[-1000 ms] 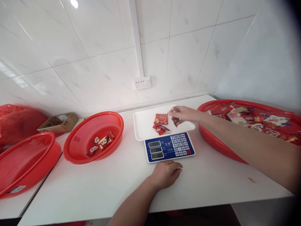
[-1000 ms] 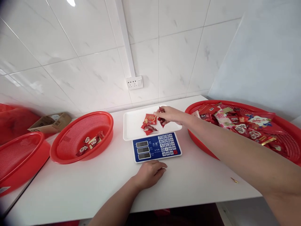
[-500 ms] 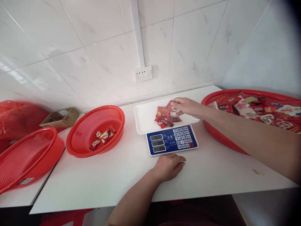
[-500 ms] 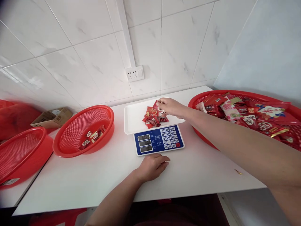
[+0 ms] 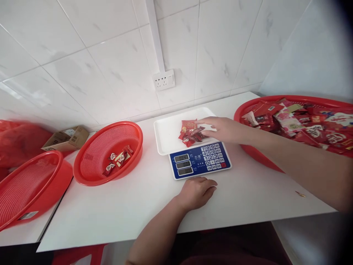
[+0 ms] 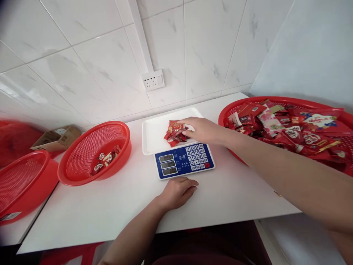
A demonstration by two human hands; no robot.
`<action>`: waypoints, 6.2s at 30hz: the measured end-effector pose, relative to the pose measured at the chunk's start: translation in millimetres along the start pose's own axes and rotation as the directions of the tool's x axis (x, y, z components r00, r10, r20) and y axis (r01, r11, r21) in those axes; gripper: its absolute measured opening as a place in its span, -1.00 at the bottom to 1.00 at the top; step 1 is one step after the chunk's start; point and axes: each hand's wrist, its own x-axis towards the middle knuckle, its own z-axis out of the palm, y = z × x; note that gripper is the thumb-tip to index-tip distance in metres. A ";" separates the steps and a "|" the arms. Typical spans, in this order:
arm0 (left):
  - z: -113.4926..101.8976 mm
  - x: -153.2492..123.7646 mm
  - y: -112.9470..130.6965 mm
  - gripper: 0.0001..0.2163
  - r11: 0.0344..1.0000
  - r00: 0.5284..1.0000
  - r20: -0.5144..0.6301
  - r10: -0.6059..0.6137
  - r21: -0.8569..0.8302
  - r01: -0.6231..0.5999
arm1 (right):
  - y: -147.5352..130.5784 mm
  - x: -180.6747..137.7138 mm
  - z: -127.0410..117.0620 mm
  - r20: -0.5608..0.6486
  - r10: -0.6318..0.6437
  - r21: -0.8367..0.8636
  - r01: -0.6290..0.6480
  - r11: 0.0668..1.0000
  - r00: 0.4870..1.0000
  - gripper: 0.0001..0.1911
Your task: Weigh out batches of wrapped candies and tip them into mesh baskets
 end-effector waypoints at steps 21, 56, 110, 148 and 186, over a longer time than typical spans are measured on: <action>0.6 4.8 4.7 -0.79 0.998 0.999 0.050 0.006 -0.062 -0.003 | 56.6 -130.8 120.6 -0.007 0.219 0.228 -0.212 0.950 0.976 -0.59; -152.1 60.5 -54.2 -0.58 0.894 0.871 -0.323 -0.370 0.133 0.428 | 66.6 -139.1 119.2 0.128 0.070 0.294 -0.106 0.950 0.989 -0.65; -186.4 -18.0 -43.3 -0.76 0.430 0.540 -0.698 -0.470 0.353 0.831 | 67.1 -137.5 124.8 0.100 0.086 0.227 -0.107 0.968 0.991 -0.65; -186.6 44.6 -57.1 -0.82 0.597 0.592 -0.679 -0.433 0.276 0.753 | 68.9 -136.8 126.7 0.083 0.080 0.227 -0.097 0.969 0.993 -0.67; -113.1 129.9 -36.7 -0.56 0.847 0.846 -0.020 -0.532 0.004 0.532 | 69.5 -139.7 137.1 -0.034 0.116 0.256 -0.104 0.961 0.993 -0.63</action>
